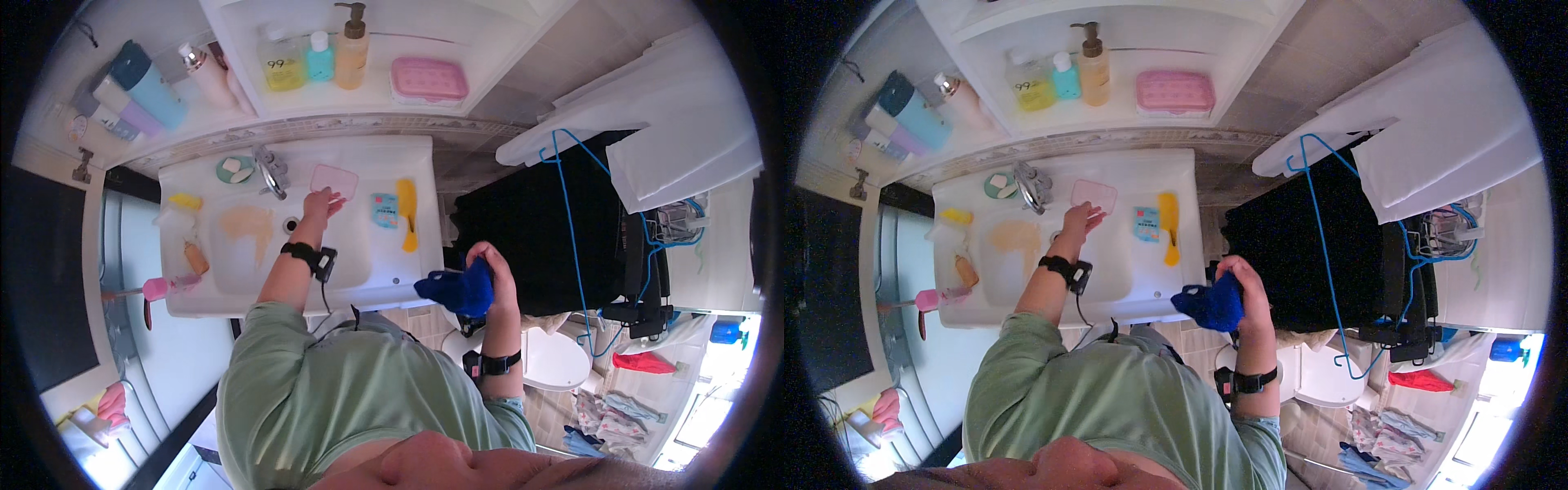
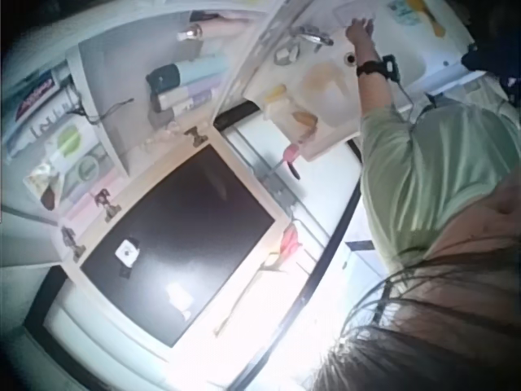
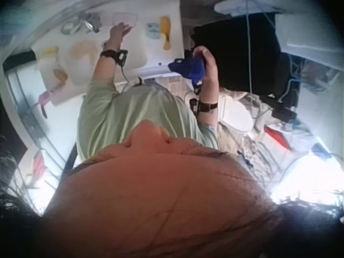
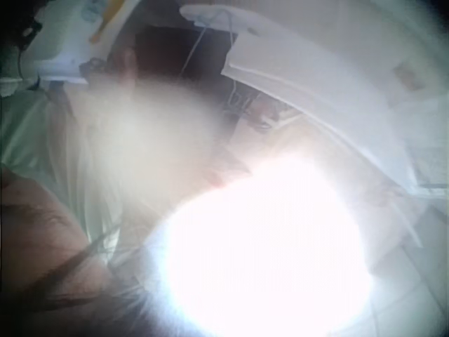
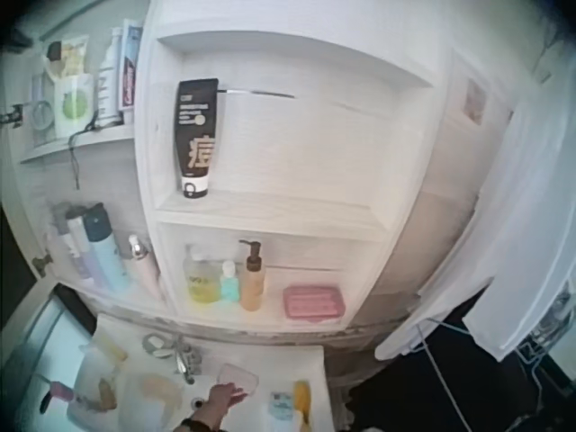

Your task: The person wipes various bathroom items on the sink counter with a blue cloth. They handle a pink container, a small dish with soap, a yellow brush, and a white tube, wiping each item individually and placing them back on the counter or shelf.

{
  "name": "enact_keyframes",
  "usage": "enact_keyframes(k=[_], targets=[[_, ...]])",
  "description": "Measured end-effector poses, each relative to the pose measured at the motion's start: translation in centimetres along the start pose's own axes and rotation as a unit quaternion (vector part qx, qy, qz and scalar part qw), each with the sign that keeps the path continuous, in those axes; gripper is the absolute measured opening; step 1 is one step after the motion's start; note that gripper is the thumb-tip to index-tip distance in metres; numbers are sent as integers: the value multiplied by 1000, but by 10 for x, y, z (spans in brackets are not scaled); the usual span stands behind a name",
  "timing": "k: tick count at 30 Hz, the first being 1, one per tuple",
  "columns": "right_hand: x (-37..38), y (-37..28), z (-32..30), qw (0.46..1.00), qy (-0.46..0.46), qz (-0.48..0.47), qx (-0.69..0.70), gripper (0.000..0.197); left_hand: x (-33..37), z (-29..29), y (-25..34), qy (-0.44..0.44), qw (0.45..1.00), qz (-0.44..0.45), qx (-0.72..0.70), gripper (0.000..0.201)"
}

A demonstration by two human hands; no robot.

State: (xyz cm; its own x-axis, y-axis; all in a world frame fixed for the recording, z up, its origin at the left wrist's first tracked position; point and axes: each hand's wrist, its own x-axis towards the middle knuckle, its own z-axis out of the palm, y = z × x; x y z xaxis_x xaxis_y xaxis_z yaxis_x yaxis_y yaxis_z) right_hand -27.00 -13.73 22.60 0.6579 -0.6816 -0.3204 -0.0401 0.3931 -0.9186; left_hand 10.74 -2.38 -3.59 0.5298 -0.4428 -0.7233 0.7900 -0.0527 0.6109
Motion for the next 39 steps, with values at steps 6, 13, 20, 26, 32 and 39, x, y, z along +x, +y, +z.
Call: enact_keyframes(k=[6,13,20,26,32,39], targets=[[30,-23,72,997,-30,-3,65,29,-106,-22,-3,-110,987,4,116,35],[84,22,151,986,-93,52,126,24,-131,-76,0,-161,984,-32,72,37],[102,60,204,983,-112,92,116,24,-95,-190,14,9,989,40,142,31],[110,86,231,983,-101,123,95,26,-84,-272,32,179,785,401,438,28],[130,126,226,994,-21,106,2,26,-137,-261,77,85,688,512,508,34],[141,134,233,984,-24,164,-68,24,-86,-288,76,108,884,300,343,26]])
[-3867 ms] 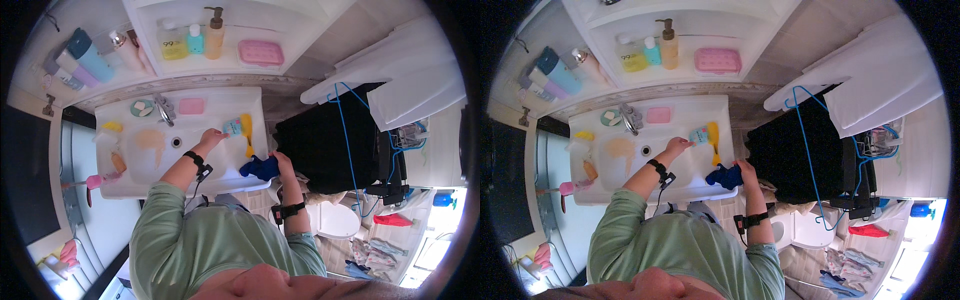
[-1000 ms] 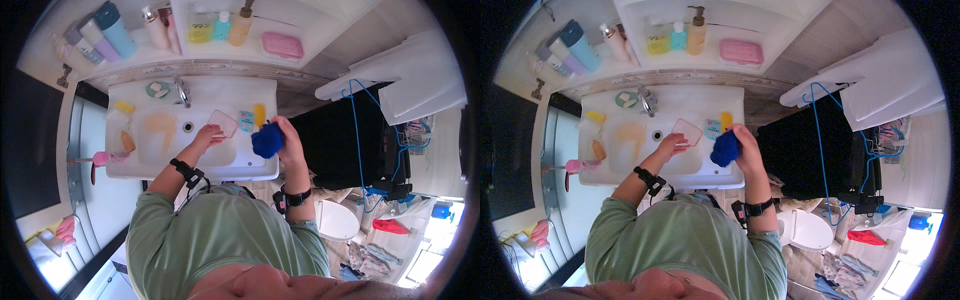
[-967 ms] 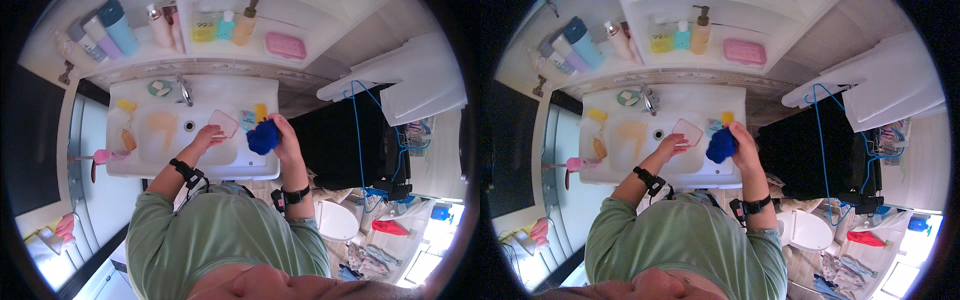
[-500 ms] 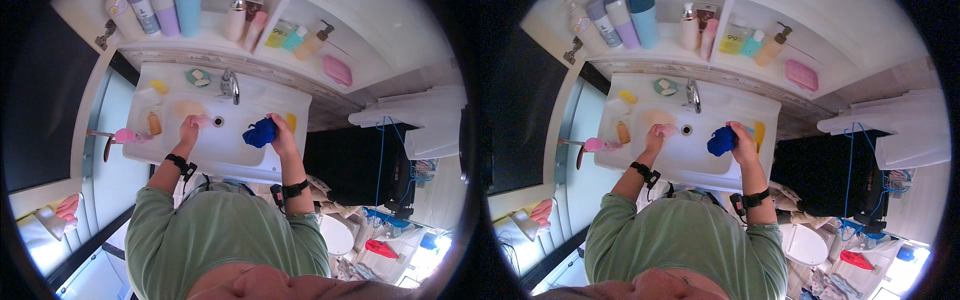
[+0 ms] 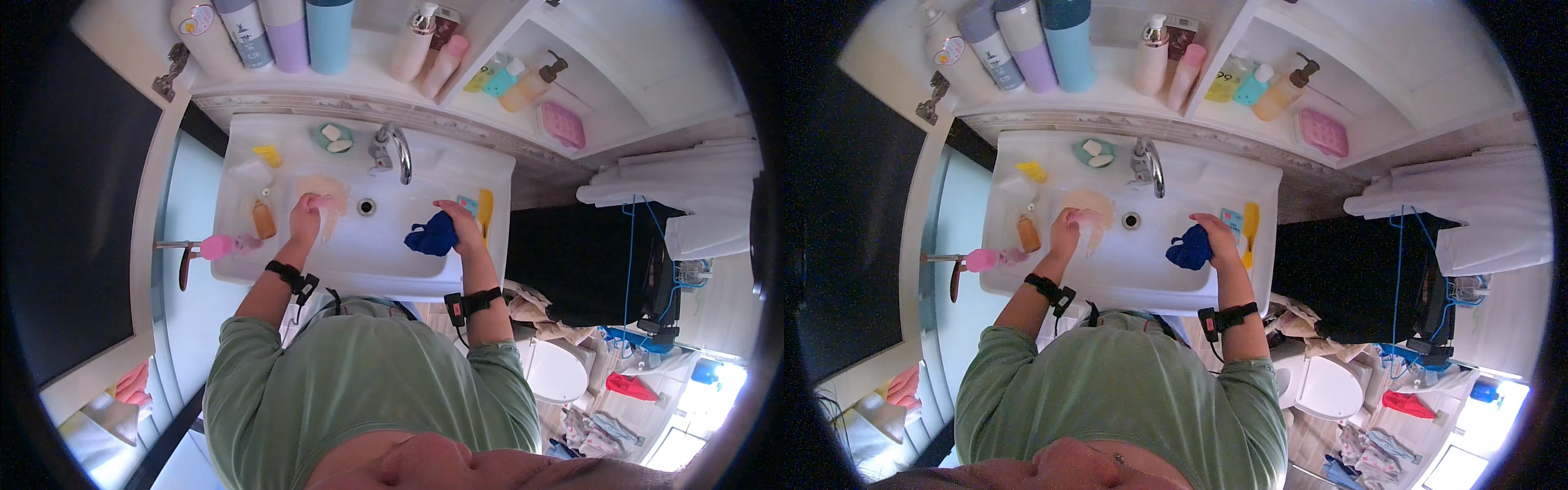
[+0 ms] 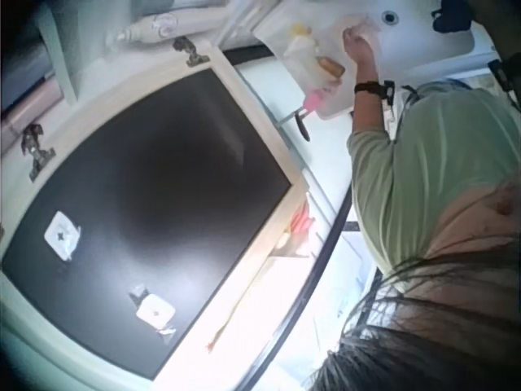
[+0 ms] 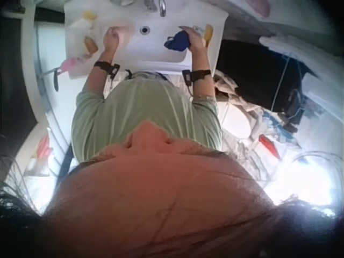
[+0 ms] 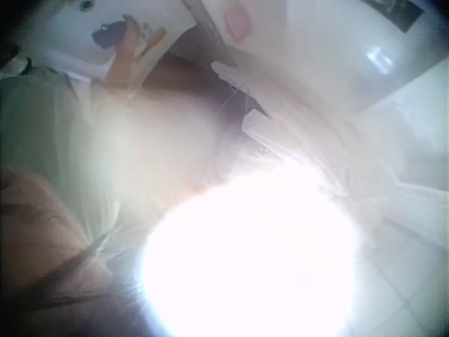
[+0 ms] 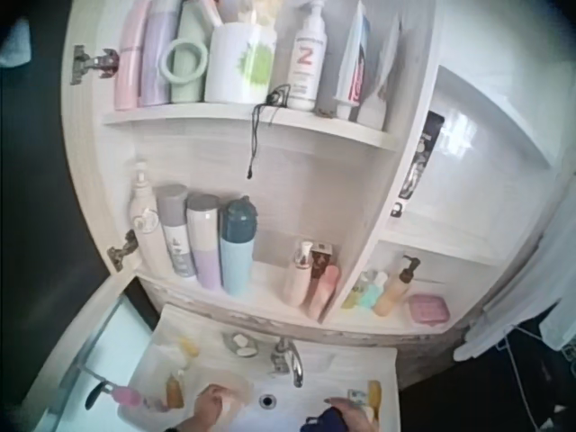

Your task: The person wipes various bathroom items on the sink counter with a blue cloth. They handle a pink container, a small dish with soap, a yellow brush, and a white tube, wiping each item individually and placing them back on the counter or shelf.

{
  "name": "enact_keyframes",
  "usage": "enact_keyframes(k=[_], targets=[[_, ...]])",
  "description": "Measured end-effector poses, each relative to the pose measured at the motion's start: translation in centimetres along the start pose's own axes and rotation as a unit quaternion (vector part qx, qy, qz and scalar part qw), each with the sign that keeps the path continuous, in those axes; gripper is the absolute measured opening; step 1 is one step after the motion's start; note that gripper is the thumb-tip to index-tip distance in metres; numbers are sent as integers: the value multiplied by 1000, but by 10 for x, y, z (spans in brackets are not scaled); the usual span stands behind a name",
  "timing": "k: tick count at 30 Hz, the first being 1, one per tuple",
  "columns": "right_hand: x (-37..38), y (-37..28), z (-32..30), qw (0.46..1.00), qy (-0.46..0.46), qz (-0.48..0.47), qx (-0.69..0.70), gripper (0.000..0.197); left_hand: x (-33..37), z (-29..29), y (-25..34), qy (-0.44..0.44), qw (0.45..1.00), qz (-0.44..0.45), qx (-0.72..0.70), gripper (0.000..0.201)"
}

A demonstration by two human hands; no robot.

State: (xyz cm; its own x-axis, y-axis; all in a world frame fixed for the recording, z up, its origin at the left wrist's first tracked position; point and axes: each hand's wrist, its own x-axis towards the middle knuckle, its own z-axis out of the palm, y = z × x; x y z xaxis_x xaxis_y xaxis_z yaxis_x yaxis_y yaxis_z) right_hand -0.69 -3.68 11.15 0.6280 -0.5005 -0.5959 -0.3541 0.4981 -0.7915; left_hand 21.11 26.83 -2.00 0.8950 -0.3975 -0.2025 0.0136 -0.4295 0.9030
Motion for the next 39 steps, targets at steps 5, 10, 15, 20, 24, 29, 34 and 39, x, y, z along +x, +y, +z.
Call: enact_keyframes(k=[5,10,15,20,24,29,34,39], targets=[[37,1,0,994,-66,8,-84,29,5,19,22,-232,832,-366,-346,26],[56,-8,1,996,-14,75,54,27,-7,46,37,-261,864,-328,-280,36],[53,19,5,957,-93,167,218,26,-16,93,55,-313,876,-310,-195,39],[49,41,21,994,-64,-86,-6,38,-26,149,81,-394,815,-328,-269,46],[30,31,19,840,-81,-355,-403,53,-33,169,70,-389,839,-232,-302,48],[24,38,-2,800,-117,-362,-465,57,-35,174,64,-380,845,-189,-325,45],[9,42,-10,795,-167,-253,-525,69,-35,179,64,-318,866,-210,-324,37],[10,59,-1,703,-67,-404,-581,72,-18,169,89,-305,916,-132,-225,32]])
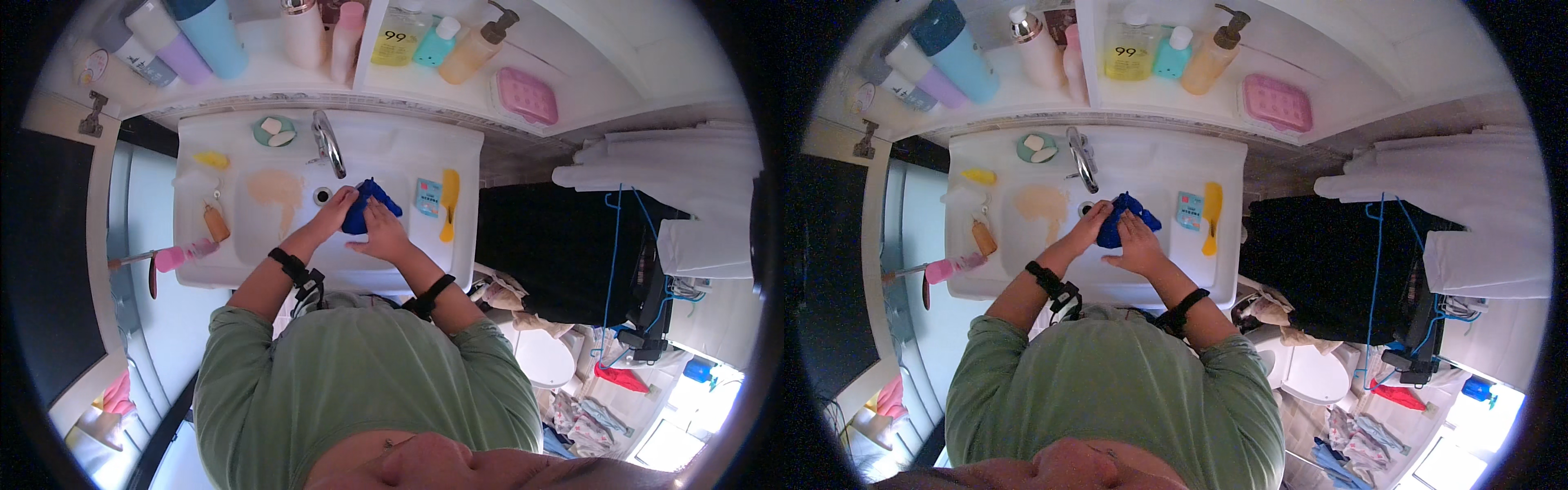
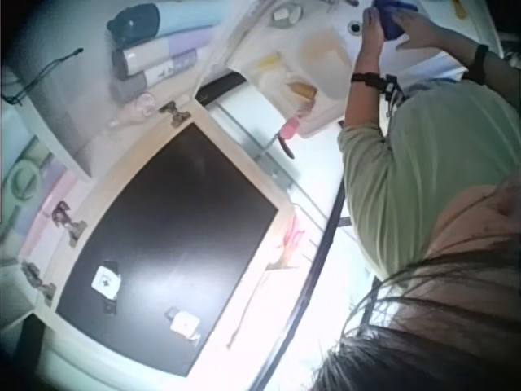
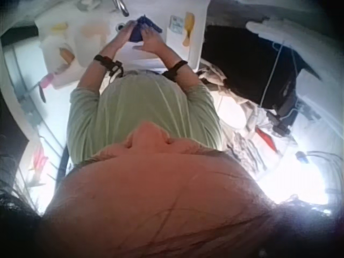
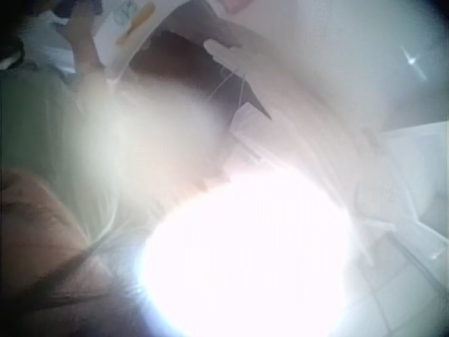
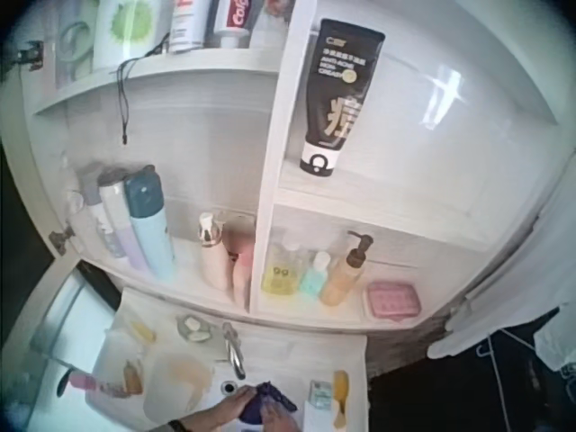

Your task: The person wipes various bathroom items on the sink counter with a blue cloth. They handle a pink container, a small dish with soap, a yellow brush, and a white tube, wiping each item individually and placing them back on the counter or shelf.

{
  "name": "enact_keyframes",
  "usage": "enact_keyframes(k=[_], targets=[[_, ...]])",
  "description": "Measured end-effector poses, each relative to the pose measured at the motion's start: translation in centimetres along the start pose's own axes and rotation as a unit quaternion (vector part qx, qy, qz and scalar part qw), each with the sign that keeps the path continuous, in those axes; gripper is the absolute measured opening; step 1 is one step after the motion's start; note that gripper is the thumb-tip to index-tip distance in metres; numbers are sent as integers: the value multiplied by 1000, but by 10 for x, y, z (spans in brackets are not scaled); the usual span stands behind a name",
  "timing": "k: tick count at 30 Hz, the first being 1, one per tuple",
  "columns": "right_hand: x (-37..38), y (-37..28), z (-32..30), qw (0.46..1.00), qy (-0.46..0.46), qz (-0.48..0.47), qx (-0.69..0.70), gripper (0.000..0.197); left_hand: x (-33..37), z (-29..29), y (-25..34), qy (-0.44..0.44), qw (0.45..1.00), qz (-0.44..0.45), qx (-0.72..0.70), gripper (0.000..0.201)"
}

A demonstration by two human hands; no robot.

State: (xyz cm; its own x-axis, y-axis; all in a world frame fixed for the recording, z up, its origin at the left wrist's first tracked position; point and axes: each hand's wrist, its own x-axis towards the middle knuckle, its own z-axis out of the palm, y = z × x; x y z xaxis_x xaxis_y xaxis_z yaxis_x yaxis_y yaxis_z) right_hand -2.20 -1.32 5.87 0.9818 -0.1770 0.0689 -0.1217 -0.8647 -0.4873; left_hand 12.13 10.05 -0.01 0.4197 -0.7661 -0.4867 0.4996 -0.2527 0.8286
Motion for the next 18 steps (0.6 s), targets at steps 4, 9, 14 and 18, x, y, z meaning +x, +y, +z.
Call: enact_keyframes(k=[4,9,14,18], targets=[[10,9,22,992,-11,21,126,61,7,-18,-2,69,988,75,112,37],[-6,-4,-4,990,-82,-20,116,55,-7,-28,20,15,999,22,21,39],[-4,-10,-47,989,-99,46,98,45,-17,-16,19,22,997,-22,77,42],[-24,20,-86,851,98,317,408,32,-31,-5,28,27,989,14,147,36]])
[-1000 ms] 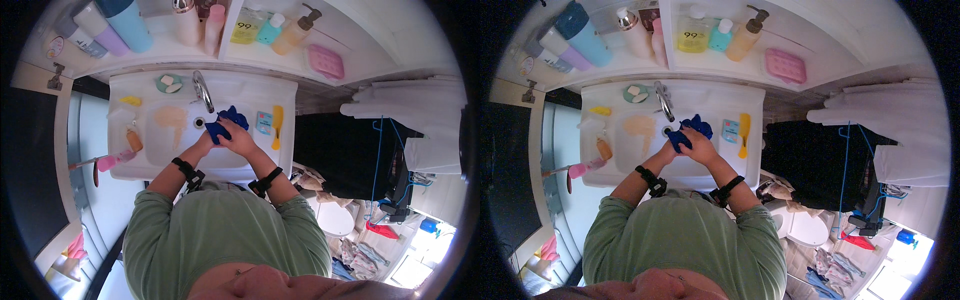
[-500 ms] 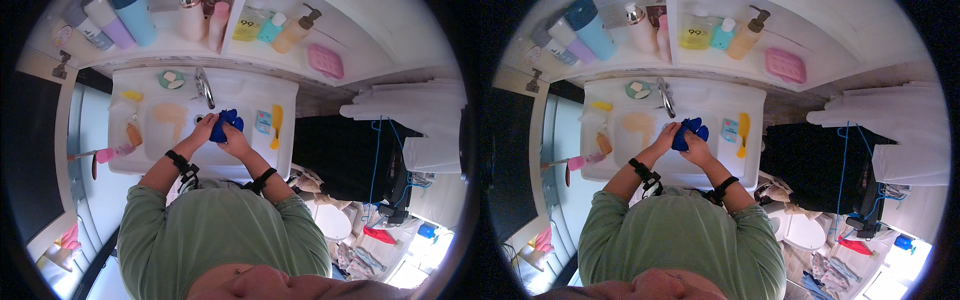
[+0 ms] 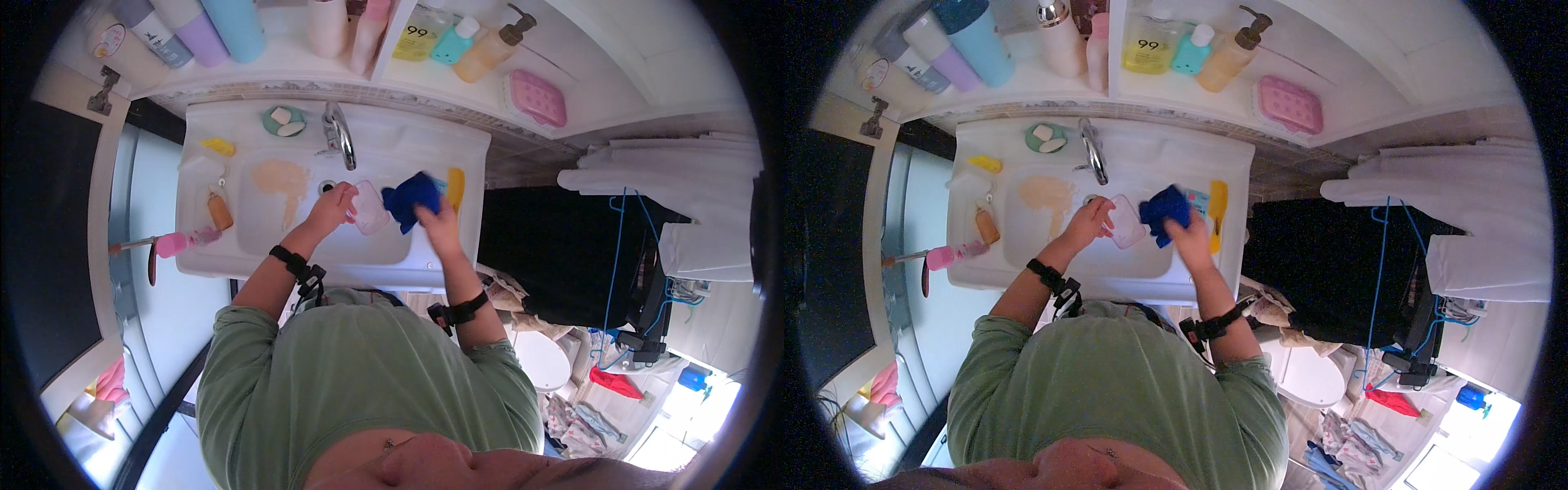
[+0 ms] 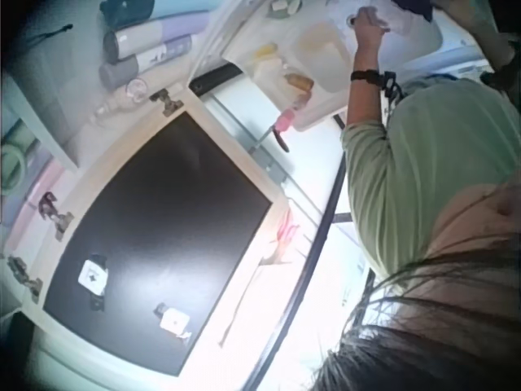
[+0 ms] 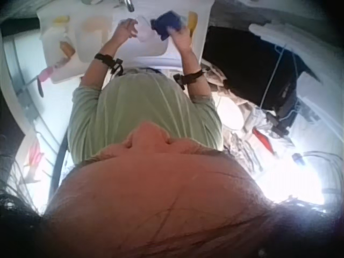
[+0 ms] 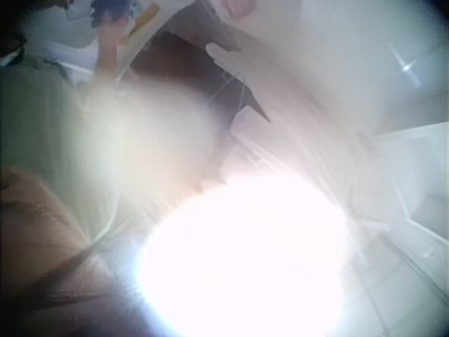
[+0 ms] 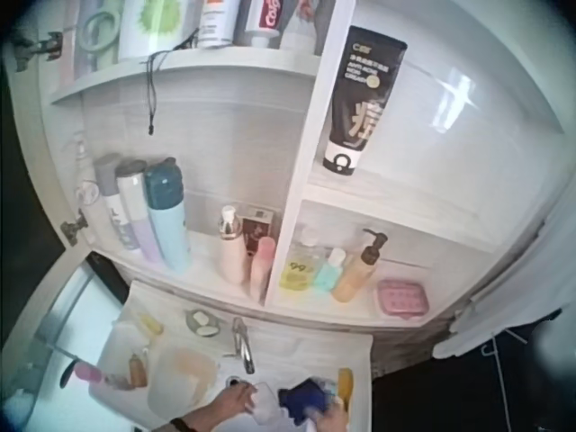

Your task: The person wipes various bathroom items on the sink counter with a blue cloth. They handle a pink container, a small dish with soap, a yellow brush, and a white tube, wiping each item individually and placing them back on the counter or shelf.

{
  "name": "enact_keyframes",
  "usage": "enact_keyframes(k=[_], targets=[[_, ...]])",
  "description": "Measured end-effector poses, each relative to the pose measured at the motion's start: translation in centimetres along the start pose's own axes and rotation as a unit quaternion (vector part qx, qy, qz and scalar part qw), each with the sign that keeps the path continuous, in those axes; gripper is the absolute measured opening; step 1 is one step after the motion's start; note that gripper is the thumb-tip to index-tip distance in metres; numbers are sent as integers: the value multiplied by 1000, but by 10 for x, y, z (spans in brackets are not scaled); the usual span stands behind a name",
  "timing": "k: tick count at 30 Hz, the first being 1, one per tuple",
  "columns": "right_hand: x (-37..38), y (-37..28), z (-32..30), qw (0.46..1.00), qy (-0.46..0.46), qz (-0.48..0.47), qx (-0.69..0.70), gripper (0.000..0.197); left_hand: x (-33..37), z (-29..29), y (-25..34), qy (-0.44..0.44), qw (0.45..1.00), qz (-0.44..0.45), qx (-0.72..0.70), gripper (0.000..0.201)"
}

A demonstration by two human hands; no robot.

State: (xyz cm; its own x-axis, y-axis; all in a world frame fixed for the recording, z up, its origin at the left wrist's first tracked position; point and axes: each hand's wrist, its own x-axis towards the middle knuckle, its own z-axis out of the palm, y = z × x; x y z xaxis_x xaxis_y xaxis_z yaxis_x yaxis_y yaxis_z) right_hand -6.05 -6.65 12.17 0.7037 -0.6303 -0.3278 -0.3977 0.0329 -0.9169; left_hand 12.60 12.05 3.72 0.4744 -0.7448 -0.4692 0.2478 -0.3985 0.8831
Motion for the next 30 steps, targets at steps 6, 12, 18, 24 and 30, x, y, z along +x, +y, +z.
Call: enact_keyframes(k=[6,12,18,24,30], targets=[[29,6,21,982,-177,60,16,44,-10,25,16,34,943,180,279,29],[33,29,34,920,-184,186,292,54,-5,19,23,109,929,184,303,32],[6,28,32,895,-199,243,317,55,-6,18,12,103,986,78,106,37],[-16,42,23,900,-205,239,303,55,-7,17,12,197,979,-37,-40,44],[6,42,16,867,-100,195,448,46,2,38,-13,148,984,-6,-101,48]])
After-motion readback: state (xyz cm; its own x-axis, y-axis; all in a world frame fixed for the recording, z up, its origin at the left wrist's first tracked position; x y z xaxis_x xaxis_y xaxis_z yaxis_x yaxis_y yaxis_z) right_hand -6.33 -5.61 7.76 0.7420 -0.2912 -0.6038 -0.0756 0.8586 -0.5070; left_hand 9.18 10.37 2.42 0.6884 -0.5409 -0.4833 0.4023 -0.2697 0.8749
